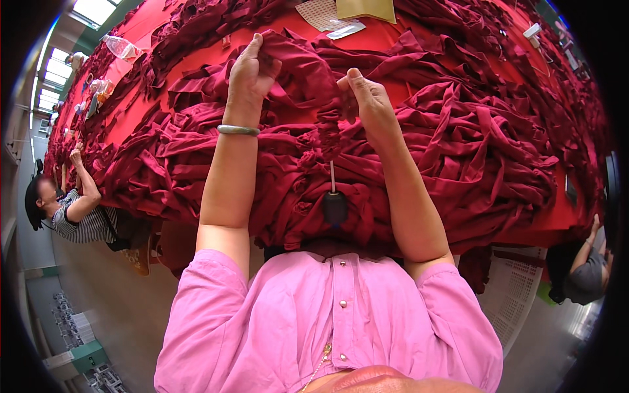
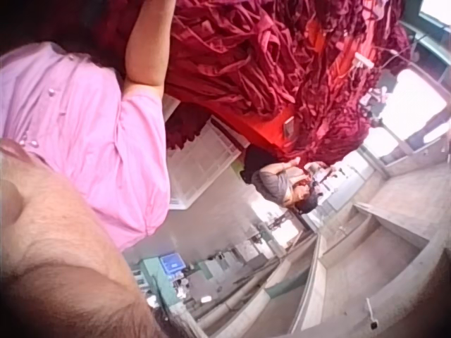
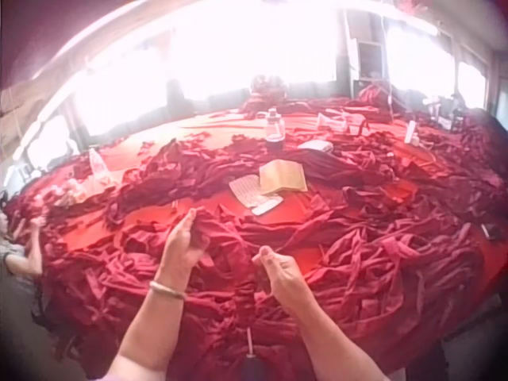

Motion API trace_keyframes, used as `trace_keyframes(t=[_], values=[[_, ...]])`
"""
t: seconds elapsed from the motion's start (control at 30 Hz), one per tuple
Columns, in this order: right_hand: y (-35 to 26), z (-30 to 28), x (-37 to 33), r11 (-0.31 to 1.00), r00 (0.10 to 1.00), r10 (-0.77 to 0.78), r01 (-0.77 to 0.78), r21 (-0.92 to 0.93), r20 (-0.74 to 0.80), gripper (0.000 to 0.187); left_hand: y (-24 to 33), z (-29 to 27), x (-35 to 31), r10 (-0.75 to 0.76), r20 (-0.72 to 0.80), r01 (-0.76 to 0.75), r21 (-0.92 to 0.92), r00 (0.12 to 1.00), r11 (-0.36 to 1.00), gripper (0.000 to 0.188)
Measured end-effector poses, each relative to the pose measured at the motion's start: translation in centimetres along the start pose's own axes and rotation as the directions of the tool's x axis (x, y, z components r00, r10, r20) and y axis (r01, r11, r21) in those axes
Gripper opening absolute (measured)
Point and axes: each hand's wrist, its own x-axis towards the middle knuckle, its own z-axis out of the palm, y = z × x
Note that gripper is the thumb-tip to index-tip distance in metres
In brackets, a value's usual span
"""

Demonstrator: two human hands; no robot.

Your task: The person repeatedly picks up strips of fabric, threads and bunches each strip onto a vertical metal rod, and removes the gathered fabric from the rod.

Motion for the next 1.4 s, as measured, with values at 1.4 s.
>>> trace_keyframes(t=[1.4], values=[[-0.3, 1.7, -0.6, 0.982, 0.991, -0.129, 0.125, -0.141, -0.025, 0.017, -5.4, 2.0, -6.8, -0.163, 0.069, 0.169, -0.085, 0.984, 0.982, 0.018]])
